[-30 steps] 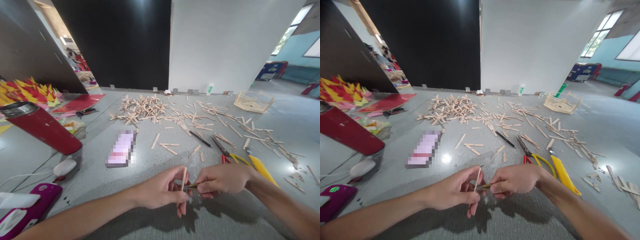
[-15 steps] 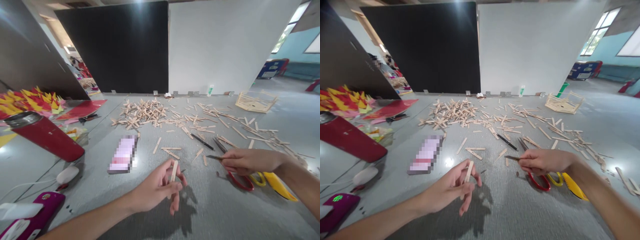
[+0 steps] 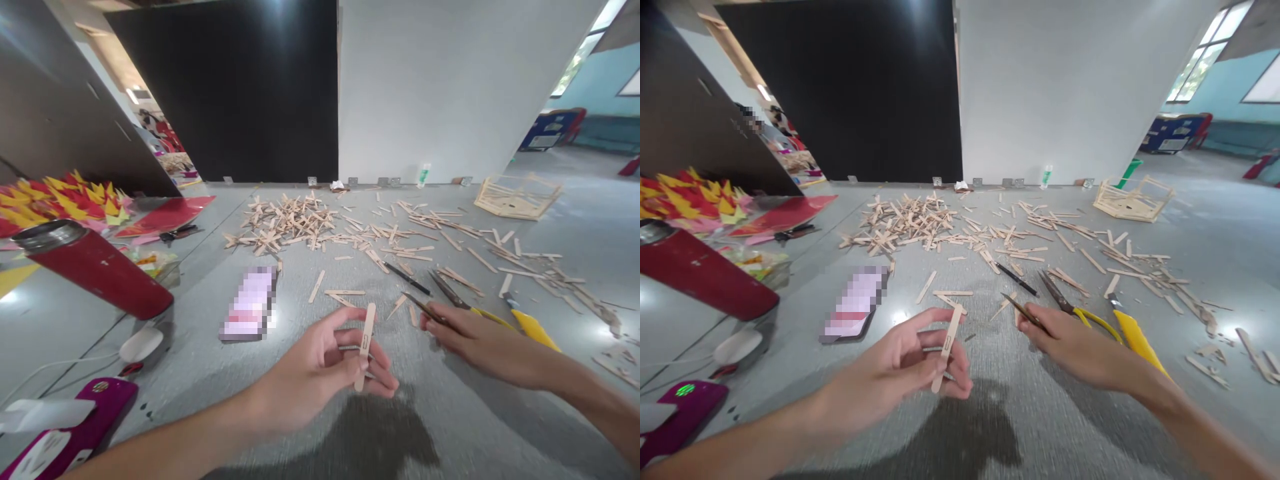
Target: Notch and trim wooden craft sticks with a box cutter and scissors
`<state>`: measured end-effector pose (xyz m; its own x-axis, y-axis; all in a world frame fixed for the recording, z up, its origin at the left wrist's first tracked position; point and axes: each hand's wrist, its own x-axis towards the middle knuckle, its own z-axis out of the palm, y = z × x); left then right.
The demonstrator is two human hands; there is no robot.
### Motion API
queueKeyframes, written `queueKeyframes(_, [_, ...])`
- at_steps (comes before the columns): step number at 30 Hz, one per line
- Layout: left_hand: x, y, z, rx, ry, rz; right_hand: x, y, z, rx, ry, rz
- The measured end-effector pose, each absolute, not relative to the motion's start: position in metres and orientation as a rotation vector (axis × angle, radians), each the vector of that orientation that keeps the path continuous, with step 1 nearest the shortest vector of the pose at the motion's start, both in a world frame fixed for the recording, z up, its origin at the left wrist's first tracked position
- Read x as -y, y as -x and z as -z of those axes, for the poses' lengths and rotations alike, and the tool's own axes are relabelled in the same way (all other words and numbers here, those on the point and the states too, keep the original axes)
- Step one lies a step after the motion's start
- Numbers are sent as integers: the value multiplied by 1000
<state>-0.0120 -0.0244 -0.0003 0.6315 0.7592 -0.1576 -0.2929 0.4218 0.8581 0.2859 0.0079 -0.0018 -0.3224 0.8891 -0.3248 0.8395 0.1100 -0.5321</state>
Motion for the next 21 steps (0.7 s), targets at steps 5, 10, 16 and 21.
queueKeyframes(5, [31,14,-27,-724,-1073,-762,10,-267,18,2230,1615,-785])
queueKeyframes(10, [38,9,-46,-720,-1061,-811,13,-260,29,2218,1536,-672])
queueKeyframes(16, [42,2,-53,-678,-1073,-832,17,-265,49,2236,1515,-653])
queueKeyframes(21, [41,4,-48,-783,-1118,-841,16,-270,64,2304,1506,-662])
